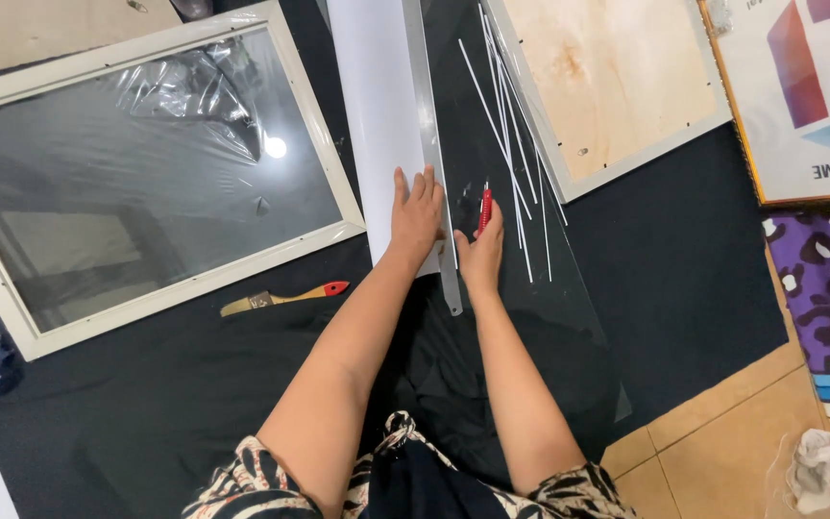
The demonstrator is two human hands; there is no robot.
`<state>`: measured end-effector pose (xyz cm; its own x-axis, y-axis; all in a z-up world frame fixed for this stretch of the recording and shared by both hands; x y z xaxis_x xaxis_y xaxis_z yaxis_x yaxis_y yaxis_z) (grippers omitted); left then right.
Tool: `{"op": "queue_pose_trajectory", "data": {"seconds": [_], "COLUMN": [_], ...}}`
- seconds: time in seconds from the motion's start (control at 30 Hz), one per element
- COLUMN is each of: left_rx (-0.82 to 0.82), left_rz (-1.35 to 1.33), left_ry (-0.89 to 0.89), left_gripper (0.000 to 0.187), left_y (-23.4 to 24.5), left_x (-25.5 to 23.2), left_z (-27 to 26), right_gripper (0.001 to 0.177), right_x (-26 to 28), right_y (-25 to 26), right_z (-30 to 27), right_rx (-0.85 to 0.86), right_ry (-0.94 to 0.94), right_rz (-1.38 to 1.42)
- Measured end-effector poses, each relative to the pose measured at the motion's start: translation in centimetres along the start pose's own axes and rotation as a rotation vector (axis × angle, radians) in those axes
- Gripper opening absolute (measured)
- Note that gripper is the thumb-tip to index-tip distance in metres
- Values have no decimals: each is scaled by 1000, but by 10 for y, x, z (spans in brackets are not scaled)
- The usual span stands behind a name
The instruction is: Trimming a large picture to size using a utility knife and a metal ruler on a cutting mat.
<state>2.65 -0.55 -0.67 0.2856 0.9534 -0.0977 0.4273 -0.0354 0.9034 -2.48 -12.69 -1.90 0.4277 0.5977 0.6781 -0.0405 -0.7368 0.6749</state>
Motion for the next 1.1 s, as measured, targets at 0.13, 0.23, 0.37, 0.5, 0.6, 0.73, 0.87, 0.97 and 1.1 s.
{"op": "queue_pose_trajectory", "data": {"seconds": [0.13,0.23,0.37,0.5,0.6,0.73,0.87,0.97,1.1], "left_rx": [-3,-20,-172,-384,-335,-98,1,30,69], "left_rz": [-21,-37,-45,-130,-36,74,93,87,120], "left_ry": [-14,-36,-49,15,32,20,74,68,80], "left_gripper": [71,64,40,37,26,54,101,116,113], "left_y": [-19,-27,-35,-38,-43,23,27,23,31], "left_x": [2,1,5,29,39,43,52,53,50], "left_z": [17,26,57,105,132,114,119,126,125], "right_gripper": [93,95,84,83,81,80,81,84,72], "right_x": [-18,-28,-12,-5,11,13,12,4,41], "right_y": [-32,-42,-37,-37,-30,-27,-26,-26,-18], "right_z": [36,49,41,37,30,31,33,46,91], "right_rx": [-16,55,75,104,127,132,141,138,-7], "right_ry": [5,-103,-124,-138,-155,-158,-162,-165,-81], "right_rz": [-44,-242,-299,-286,-276,-290,-291,-198,54]}}
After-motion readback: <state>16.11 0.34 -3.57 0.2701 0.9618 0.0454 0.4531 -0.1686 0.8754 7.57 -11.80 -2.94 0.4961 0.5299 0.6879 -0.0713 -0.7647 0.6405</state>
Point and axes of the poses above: each hand's wrist, its own z-axis towards the middle knuckle, its own y-axis out of the back of the hand, x = y × z, the point moved 3 cm from there along z, towards the middle knuckle, and after that the axes turned 4 degrees about x, right-handed, at the moved point
